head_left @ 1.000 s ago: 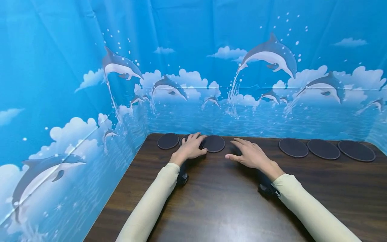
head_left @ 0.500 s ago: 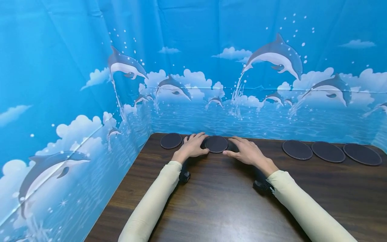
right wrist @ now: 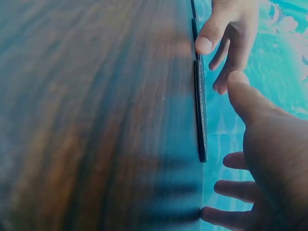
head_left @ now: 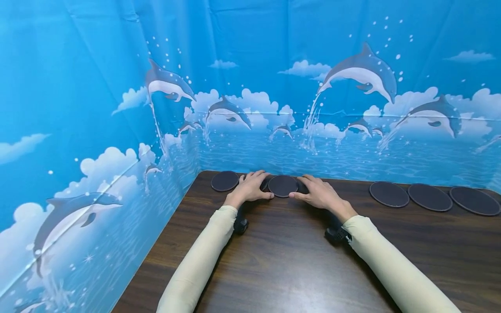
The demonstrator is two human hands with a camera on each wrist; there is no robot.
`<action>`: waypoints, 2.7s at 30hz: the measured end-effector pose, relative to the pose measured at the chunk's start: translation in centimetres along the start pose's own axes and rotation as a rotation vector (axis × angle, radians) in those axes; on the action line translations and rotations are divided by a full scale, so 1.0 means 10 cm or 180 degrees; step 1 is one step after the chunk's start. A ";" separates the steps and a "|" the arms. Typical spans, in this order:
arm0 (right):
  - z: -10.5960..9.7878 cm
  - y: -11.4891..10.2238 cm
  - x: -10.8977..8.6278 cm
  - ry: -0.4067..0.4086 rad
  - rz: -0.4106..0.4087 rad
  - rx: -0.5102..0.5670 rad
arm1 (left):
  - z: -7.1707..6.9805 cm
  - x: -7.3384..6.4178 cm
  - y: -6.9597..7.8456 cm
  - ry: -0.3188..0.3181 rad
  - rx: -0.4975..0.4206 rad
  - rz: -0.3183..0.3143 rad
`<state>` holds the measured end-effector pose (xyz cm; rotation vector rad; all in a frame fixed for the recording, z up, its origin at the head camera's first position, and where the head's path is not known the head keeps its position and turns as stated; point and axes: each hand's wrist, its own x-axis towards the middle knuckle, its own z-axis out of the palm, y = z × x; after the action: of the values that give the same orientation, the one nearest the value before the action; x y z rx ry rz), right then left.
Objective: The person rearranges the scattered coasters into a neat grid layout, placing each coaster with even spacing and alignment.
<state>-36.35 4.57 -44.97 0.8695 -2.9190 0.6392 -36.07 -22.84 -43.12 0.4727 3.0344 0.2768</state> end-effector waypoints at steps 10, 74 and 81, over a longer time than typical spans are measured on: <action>0.03 0.07 0.02 0.0013 0.0045 -0.0025 | 0.03 0.11 0.06 0.0009 0.0112 -0.0085; 0.06 0.08 0.05 0.0275 -0.0172 0.0432 | 0.00 0.05 0.03 -0.0025 -0.0556 0.0439; 0.04 0.08 -0.10 0.0374 -0.0252 0.0536 | -0.03 -0.04 0.09 0.0031 -0.0676 0.0531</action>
<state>-35.90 5.55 -45.83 0.9233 -2.7428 0.9074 -35.41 -22.17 -42.60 0.7084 2.9317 0.6037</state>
